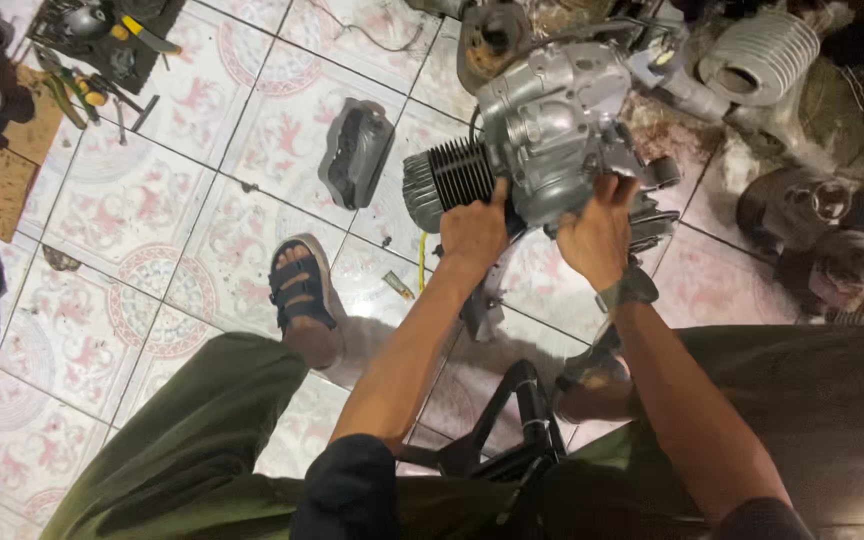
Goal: The person uses a yellow-handled screwdriver to work on a silver engine block, specifically prying at the cylinder head area. They then switch to using a black rag to wipe and clean the engine surface.
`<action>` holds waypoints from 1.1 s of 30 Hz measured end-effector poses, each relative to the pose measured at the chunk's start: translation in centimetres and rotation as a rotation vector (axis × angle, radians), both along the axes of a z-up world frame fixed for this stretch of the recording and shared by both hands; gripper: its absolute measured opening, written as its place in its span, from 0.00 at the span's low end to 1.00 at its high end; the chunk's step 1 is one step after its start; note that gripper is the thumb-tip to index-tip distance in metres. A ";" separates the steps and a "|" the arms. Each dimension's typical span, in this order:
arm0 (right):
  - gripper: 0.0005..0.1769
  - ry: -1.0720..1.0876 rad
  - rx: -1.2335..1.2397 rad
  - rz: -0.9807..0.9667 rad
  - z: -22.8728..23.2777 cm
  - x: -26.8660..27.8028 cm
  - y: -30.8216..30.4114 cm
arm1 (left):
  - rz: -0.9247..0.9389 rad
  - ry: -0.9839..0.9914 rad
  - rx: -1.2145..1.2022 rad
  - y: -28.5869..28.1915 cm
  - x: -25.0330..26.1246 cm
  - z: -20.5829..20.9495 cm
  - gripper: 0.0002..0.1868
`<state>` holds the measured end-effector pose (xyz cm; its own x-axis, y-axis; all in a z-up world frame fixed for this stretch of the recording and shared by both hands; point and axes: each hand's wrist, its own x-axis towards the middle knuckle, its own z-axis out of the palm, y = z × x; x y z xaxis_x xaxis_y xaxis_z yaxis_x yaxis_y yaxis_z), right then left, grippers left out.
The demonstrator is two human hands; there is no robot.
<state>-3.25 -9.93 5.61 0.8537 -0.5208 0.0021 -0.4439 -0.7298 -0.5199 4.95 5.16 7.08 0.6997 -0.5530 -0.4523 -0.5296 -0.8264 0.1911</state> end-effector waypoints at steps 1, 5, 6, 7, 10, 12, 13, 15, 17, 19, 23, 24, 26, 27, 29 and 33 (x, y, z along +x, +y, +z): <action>0.36 0.002 -0.001 -0.006 0.8 -0.7 0.3 | -0.006 0.002 -0.001 0.0 -1.1 1.4 0.33; 0.34 -0.114 0.036 -0.002 -0.5 -0.8 -0.4 | 0.061 0.079 -0.006 0.1 -4.3 2.2 0.24; 0.32 -0.123 0.045 -0.009 -1.9 -2.1 -1.1 | 0.089 0.094 -0.062 0.2 -6.4 1.1 0.20; 0.32 -0.111 0.045 -0.009 -1.7 -3.2 -0.6 | 0.090 0.106 -0.060 0.0 -7.6 0.5 0.20; 0.21 -0.365 0.168 -0.239 -1.7 -3.9 0.7 | 0.259 0.219 -0.221 -0.9 -7.9 -1.6 0.20; 0.13 -0.473 0.403 -0.066 -2.9 -5.8 1.7 | 0.650 0.590 -0.543 -1.7 -8.2 -3.8 0.30; 0.13 -0.468 0.402 -0.068 -1.8 -6.6 2.4 | 0.650 0.596 -0.541 -1.9 -8.9 -1.3 0.30; 0.19 0.112 0.780 0.000 0.5 -6.8 3.5 | 1.132 0.897 -0.790 -2.4 -9.2 3.8 0.25; 0.20 0.157 0.740 0.022 0.0 -7.3 3.2 | 1.193 0.949 -0.813 -2.4 -10.1 -0.9 0.24; 0.20 0.192 0.699 0.048 -0.7 -7.3 2.6 | 1.250 0.992 -0.841 -2.3 -10.3 -4.2 0.23; 0.19 0.239 0.536 0.256 -1.7 -7.6 2.4 | 1.203 0.962 -0.816 -0.5 -11.1 -2.2 0.25; 0.17 0.270 0.479 0.251 -1.7 -7.4 2.7 | 1.142 0.932 -0.805 0.1 -11.0 -0.2 0.28; 0.15 0.217 0.455 0.209 -2.3 -7.4 2.6 | 1.048 0.834 -0.787 0.8 -11.0 -2.2 0.29; 0.13 0.164 0.433 0.167 -2.7 -7.3 2.6 | 0.954 0.736 -0.766 1.1 -10.8 -3.2 0.29; 0.13 0.124 0.401 0.107 -4.2 -7.3 2.2 | 0.965 0.715 -0.781 1.4 -11.1 -3.1 0.29; 0.15 0.043 0.394 -0.106 -3.6 -7.3 2.6 | 0.912 0.621 -0.779 1.4 -10.8 -5.0 0.32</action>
<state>-10.55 -7.35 1.99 0.7902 -0.5599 -0.2492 -0.5332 -0.4276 -0.7300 -5.82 6.53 2.04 0.7488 -0.2603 -0.6096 0.4897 -0.4026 0.7734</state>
